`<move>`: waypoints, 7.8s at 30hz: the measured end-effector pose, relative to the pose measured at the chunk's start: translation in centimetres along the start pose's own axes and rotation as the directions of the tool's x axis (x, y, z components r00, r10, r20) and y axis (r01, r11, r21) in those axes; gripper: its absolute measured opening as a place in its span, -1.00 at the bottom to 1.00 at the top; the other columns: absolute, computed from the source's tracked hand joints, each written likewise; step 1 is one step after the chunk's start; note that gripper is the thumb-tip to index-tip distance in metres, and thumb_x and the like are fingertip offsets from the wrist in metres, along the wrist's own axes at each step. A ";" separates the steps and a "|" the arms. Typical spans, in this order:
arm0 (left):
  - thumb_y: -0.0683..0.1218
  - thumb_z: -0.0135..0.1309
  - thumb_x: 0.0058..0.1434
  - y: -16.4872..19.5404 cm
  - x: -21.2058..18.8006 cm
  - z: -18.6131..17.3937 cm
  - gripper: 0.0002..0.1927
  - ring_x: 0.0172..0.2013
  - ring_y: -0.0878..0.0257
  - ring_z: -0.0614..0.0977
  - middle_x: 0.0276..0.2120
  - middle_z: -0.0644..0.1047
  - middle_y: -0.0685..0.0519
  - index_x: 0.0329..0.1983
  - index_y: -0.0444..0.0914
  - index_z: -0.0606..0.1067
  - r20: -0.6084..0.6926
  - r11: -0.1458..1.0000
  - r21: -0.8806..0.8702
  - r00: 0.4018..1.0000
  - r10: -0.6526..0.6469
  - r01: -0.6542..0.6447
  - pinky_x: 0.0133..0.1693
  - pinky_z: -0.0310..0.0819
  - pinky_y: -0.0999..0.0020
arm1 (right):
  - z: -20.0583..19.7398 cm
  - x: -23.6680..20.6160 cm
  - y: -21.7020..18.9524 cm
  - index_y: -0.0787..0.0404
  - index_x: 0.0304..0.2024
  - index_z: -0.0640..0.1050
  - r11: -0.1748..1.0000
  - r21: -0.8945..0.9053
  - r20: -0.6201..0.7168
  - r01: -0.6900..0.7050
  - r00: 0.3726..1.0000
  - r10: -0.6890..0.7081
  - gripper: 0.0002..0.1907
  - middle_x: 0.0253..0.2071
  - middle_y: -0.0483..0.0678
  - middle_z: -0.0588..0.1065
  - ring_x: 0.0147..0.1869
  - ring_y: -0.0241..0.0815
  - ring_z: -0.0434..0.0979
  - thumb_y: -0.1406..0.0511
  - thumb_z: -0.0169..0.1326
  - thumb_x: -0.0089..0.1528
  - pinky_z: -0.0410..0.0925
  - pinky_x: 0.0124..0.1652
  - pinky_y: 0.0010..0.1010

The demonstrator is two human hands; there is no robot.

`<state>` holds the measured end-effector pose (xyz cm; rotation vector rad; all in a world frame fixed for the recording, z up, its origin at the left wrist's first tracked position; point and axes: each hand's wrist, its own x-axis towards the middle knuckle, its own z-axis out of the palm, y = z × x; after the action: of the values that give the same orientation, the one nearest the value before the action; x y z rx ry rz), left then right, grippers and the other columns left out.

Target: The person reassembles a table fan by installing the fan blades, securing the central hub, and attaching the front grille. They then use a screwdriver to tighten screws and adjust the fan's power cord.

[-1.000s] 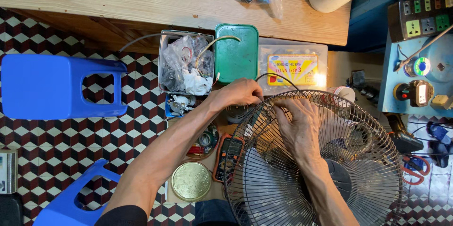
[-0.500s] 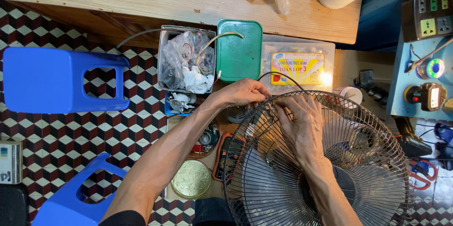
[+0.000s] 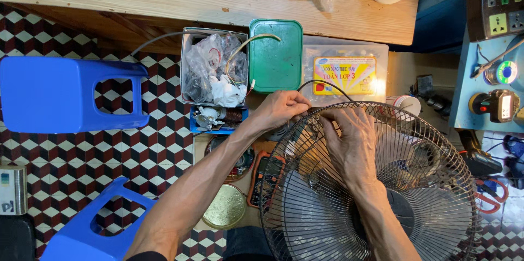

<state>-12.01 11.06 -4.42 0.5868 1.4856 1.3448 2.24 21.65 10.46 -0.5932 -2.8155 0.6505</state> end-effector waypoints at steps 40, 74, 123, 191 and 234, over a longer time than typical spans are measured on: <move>-0.09 -0.19 0.46 0.9 -23.4 7.3 -0.40 0.32 -0.02 0.46 0.35 0.39 -0.19 0.54 -0.25 0.05 -0.379 0.985 0.119 0.922 -0.073 0.127 0.27 0.36 0.21 | 0.9 -2.3 0.6 0.21 -0.16 0.58 0.988 -0.106 -0.025 0.114 0.993 -0.117 -0.93 -0.21 -0.03 0.58 -0.09 0.00 0.48 0.36 0.23 0.35 0.27 -0.03 -0.18; -0.04 -0.01 0.38 0.3 -3.3 2.9 -0.71 -0.12 -0.09 0.65 -0.17 0.63 -0.17 -0.10 -0.31 0.62 -0.184 0.871 0.486 0.967 0.175 -0.065 -0.06 0.49 0.14 | -0.6 -1.4 -0.4 0.31 -0.16 0.56 1.000 0.024 -0.112 0.002 0.994 0.001 -0.86 -0.22 0.06 0.57 -0.08 0.05 0.55 0.46 0.22 0.23 0.40 -0.06 -0.18; -0.13 0.00 0.20 -2.2 1.5 0.2 -0.62 -0.27 -0.10 0.69 -0.26 0.63 -0.20 0.08 -0.15 0.61 0.138 0.855 0.491 0.984 0.109 -0.164 -0.17 0.56 0.09 | 1.6 -0.3 -0.9 0.23 -0.17 0.57 0.997 -0.069 -0.031 0.023 0.999 -0.025 -0.76 -0.22 -0.05 0.57 -0.08 -0.06 0.53 0.44 0.31 0.13 0.31 -0.09 -0.23; -0.17 0.26 0.24 -1.8 -0.9 1.2 -0.70 -0.19 0.41 0.65 -0.18 0.63 0.09 0.01 -0.30 0.51 -0.207 0.950 -0.246 0.968 0.144 -0.194 -0.12 0.60 0.48 | 3.2 4.8 1.3 0.28 -0.18 0.53 0.994 0.099 0.217 0.054 0.973 -0.074 -0.84 -0.22 0.08 0.56 -0.08 0.06 0.59 0.43 0.20 0.19 0.42 -0.11 -0.17; -0.24 0.22 0.27 -0.1 -3.3 2.0 -0.31 -0.17 0.29 0.70 -0.19 0.62 0.09 0.44 -0.10 0.28 -0.331 0.769 0.445 0.714 0.617 -0.458 -0.06 0.65 0.44 | 2.9 5.0 0.5 0.31 -0.07 0.52 0.992 0.121 0.268 0.038 0.961 -0.069 -0.78 -0.20 0.12 0.54 -0.11 0.06 0.59 0.45 0.16 0.22 0.44 -0.14 -0.16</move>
<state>-9.00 9.10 -3.11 1.0467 2.0621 1.7940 -2.91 23.07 8.15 -0.4342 -3.0038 0.9418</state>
